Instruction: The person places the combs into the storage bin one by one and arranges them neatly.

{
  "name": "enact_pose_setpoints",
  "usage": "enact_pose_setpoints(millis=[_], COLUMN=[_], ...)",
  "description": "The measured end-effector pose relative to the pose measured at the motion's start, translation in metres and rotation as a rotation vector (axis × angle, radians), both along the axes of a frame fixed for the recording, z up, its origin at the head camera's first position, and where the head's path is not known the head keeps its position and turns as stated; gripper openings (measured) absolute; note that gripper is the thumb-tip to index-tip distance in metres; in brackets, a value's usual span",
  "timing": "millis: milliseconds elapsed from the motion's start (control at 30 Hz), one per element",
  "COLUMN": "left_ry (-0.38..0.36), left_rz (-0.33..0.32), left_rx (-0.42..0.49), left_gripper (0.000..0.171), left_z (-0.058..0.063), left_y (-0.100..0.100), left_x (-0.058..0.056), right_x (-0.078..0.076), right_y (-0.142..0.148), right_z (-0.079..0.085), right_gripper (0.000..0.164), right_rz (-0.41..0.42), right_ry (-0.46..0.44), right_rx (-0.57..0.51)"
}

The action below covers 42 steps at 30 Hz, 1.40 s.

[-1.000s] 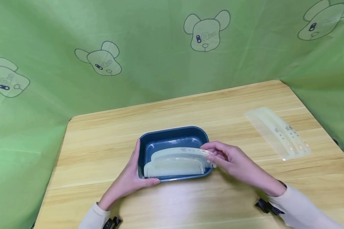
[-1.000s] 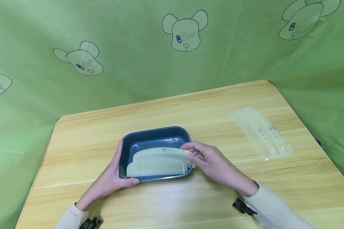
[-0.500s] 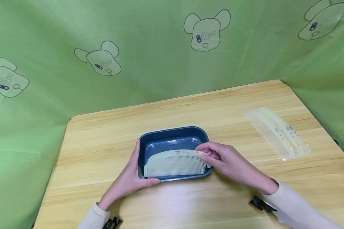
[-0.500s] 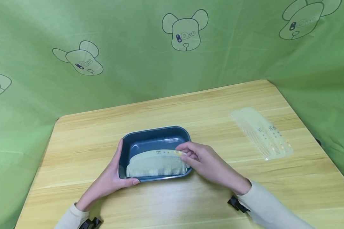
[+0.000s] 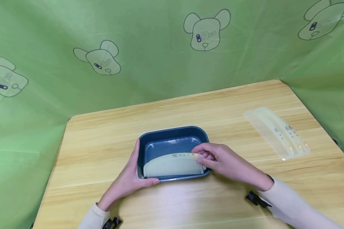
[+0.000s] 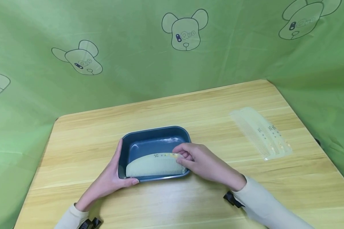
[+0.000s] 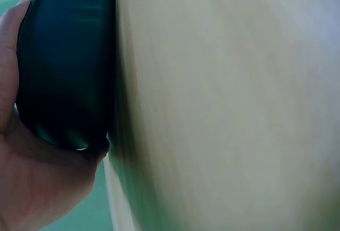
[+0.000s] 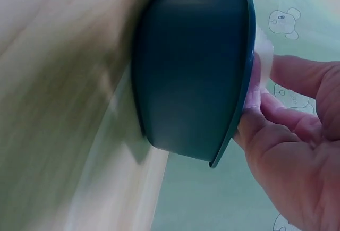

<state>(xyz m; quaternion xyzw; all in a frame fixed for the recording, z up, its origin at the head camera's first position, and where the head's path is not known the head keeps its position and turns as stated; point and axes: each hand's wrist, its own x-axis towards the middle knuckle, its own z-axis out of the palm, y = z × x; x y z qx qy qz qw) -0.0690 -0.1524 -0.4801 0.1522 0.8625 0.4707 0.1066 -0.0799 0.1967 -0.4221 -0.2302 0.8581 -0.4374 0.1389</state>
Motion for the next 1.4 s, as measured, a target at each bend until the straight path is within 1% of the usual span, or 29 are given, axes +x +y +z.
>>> enact_pose_setpoints(millis=[167,333,433,533,600,767,967,1033,1100,1167,1300,1400], left_ry=[0.001,-0.006,-0.01,-0.004,0.0,-0.002,-0.013,-0.015,-0.014,-0.012,-0.005,-0.004], left_rz=[0.002,-0.003,-0.001,-0.001,-0.001,0.001,0.007,0.008,0.009,0.011,0.008,0.007], left_rx=[-0.008,-0.01,-0.006,-0.005,-0.004,-0.002,-0.004,-0.003,-0.002,-0.003,-0.003,-0.001], left_gripper=[0.143,0.142,0.142,0.142,0.142,0.142,0.141,0.141,0.142,0.142,0.143,0.143], left_z=[0.0,0.0,0.0,0.001,0.0,-0.001,-0.002,-0.002,-0.002,-0.003,-0.002,0.0], left_y=[0.0,0.002,0.002,0.002,0.002,0.001,0.0,-0.001,-0.001,-0.001,-0.001,-0.001], left_x=[0.0,0.0,-0.001,-0.001,-0.002,-0.002,0.0,0.0,0.0,0.001,0.001,0.0], right_x=[-0.001,0.0,0.001,0.001,0.0,-0.004,-0.009,-0.011,-0.014,-0.016,-0.019,-0.019], right_y=[-0.008,-0.015,-0.016,-0.015,-0.014,-0.012,-0.015,-0.017,-0.019,-0.021,-0.023,-0.025], right_z=[-0.001,-0.003,-0.005,-0.007,-0.008,-0.006,0.0,0.002,0.003,0.004,0.003,0.003], right_gripper=[0.023,0.021,0.022,0.025,0.027,0.03,0.058,0.063,0.062,0.059,0.05,0.048], right_rz=[0.035,0.033,0.053,0.084,0.102,0.154,0.182,0.192,0.204,0.222,0.247,0.248], right_ry=[0.11,0.214,0.294,0.366,0.385,0.368,0.309,0.285,0.259,0.251,0.266,0.282], right_rx=[0.073,0.177,0.23,0.256,0.265,0.281,0.354,0.379,0.398,0.418,0.454,0.481])
